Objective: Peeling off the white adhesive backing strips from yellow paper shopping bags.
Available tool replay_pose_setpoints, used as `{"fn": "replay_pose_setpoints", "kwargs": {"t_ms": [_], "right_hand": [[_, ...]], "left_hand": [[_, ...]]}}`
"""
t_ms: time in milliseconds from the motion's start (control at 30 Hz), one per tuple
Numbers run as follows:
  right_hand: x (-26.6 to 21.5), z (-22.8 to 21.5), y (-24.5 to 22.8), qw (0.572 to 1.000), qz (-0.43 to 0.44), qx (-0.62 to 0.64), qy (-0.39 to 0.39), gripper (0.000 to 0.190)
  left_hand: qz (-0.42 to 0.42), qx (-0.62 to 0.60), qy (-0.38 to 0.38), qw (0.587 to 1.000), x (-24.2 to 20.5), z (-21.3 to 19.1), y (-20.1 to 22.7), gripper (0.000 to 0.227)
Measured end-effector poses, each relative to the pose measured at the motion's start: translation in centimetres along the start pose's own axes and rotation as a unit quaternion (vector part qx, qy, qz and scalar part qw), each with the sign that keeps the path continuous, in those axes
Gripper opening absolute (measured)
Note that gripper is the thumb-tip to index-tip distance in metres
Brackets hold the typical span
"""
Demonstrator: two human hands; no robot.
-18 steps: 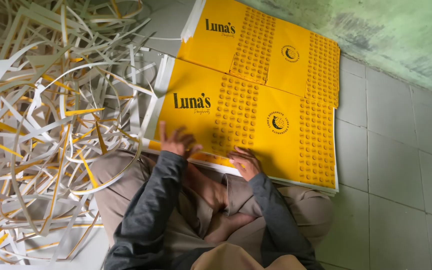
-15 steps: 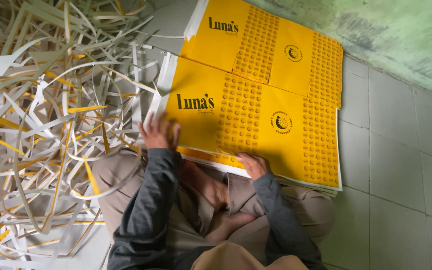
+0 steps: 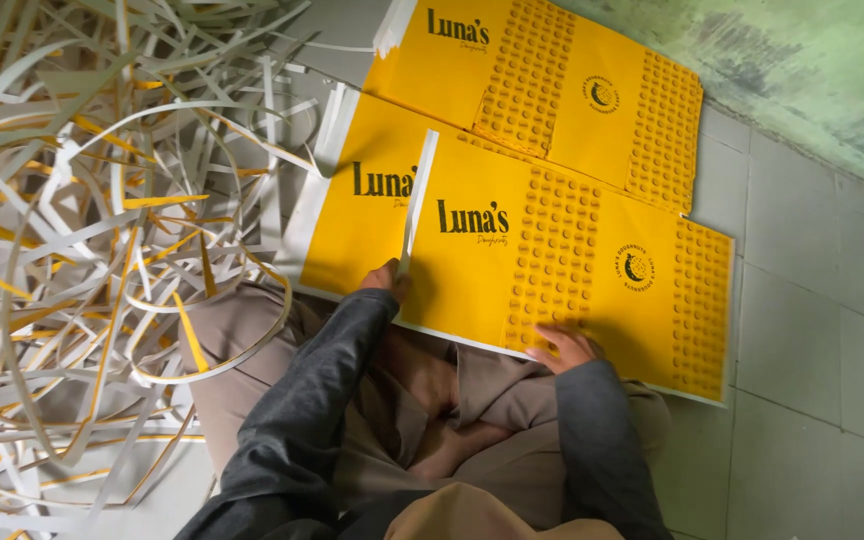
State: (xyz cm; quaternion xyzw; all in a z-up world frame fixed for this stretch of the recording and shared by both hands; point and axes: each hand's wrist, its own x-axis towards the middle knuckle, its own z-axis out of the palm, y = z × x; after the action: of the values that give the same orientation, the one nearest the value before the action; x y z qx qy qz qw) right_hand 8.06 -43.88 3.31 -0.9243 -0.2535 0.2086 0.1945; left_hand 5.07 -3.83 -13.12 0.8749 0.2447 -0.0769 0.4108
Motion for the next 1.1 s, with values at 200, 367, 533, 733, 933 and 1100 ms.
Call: {"fn": "replay_pose_setpoints", "kwargs": {"t_ms": [200,367,533,733,933,1100], "right_hand": [[12.3,11.8,-10.7,0.943,-0.261,-0.077,0.190,0.053],[14.5,11.9,-20.2,0.972,-0.107,-0.145,0.152,0.064],[14.3,10.8,-21.1,0.976,-0.075,-0.155,0.130,0.077],[17.1,10.0,-21.2,0.994,-0.033,-0.088,0.060,0.051],[26.1,8.8,-19.2,0.995,0.006,-0.088,0.041,0.059],[34.7,9.5,-15.7,0.996,0.045,-0.057,0.048,0.058]], "left_hand": [[0.013,0.027,0.006,1.000,-0.4,-0.6,1.2,0.053],[0.001,0.032,0.055,0.998,1.5,1.0,-0.7,0.047],[-0.025,-0.013,0.120,0.992,-0.4,-0.2,-0.1,0.046],[-0.113,-0.059,0.063,0.990,-0.7,-2.4,-2.1,0.051],[-0.078,-0.013,-0.014,0.997,-1.8,-4.3,0.9,0.056],[-0.070,0.013,-0.040,0.997,-3.1,-5.4,2.6,0.057]]}}
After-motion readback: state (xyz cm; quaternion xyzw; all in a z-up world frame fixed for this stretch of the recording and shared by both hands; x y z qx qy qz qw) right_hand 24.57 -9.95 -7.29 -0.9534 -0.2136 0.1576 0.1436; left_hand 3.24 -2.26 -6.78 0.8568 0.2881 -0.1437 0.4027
